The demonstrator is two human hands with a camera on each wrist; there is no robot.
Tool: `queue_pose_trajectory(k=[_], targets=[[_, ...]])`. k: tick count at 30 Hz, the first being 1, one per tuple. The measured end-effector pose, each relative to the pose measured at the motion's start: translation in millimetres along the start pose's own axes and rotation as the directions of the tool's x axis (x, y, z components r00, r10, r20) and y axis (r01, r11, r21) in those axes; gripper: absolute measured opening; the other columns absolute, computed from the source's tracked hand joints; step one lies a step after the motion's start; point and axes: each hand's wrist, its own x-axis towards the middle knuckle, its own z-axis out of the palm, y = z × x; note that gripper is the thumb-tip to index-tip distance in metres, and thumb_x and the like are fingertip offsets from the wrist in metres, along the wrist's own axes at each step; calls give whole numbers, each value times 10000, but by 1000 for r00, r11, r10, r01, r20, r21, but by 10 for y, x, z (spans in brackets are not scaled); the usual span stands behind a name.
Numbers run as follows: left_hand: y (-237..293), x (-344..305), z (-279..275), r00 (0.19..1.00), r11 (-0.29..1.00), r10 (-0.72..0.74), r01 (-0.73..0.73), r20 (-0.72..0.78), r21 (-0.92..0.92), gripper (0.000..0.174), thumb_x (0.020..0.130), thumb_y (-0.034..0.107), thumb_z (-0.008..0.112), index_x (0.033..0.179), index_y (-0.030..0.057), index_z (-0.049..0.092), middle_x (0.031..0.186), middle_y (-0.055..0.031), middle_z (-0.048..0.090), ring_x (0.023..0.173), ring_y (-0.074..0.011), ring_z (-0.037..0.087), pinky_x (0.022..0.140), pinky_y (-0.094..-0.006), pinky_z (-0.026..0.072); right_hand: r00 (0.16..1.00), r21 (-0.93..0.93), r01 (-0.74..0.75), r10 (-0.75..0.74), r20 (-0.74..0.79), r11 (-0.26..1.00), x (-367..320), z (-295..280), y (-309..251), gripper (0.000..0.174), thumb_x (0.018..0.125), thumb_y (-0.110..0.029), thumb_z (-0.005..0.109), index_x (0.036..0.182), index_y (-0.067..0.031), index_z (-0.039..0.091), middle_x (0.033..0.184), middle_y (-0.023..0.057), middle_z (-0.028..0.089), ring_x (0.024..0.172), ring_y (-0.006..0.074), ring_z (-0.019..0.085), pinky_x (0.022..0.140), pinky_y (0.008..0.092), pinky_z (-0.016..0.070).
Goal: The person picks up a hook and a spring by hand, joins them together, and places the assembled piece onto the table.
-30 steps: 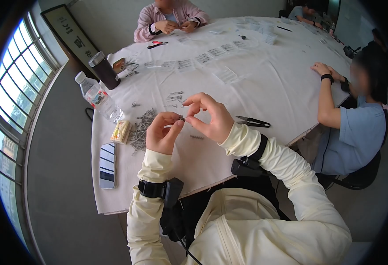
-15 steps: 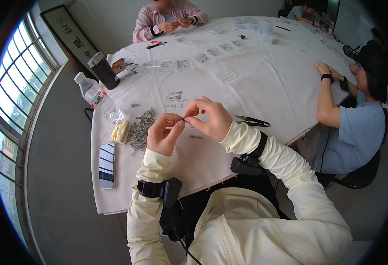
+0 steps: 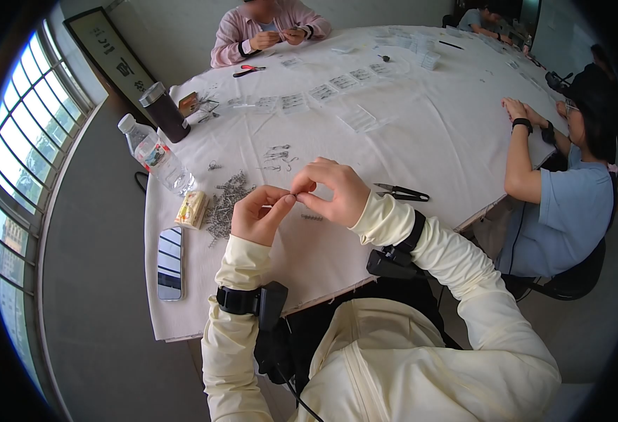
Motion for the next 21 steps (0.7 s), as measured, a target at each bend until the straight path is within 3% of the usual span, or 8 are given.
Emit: queue_pose_trajectory(k=[3,14,21], targets=[[-8,7,3,1000,1000,19,-19,5,-3,137,927,144,674,959,11,685,854,14,675,777,-49,575,718,-216,470,1000,24,9,-9,-1,1000,-2,-10,-8,117,798,16,665,882,-49,616,823,59,653,763,194,632,710,322,496],[-20,12,-5,1000,997,2,-1,15,-80,137,929,103,649,1022,4,661,917,7,665,824,-56,575,746,-222,470,969,281,-242,217,117,929,-11,-27,9,80,876,-87,615,922,-25,600,821,7,605,745,99,545,702,260,449],[-13,15,-15,999,994,21,-17,40,-104,130,924,93,642,1017,2,651,903,6,643,840,-65,566,756,-226,468,956,310,-287,253,147,906,6,-17,16,95,886,-113,610,924,-26,604,839,-7,598,753,86,522,696,244,434]])
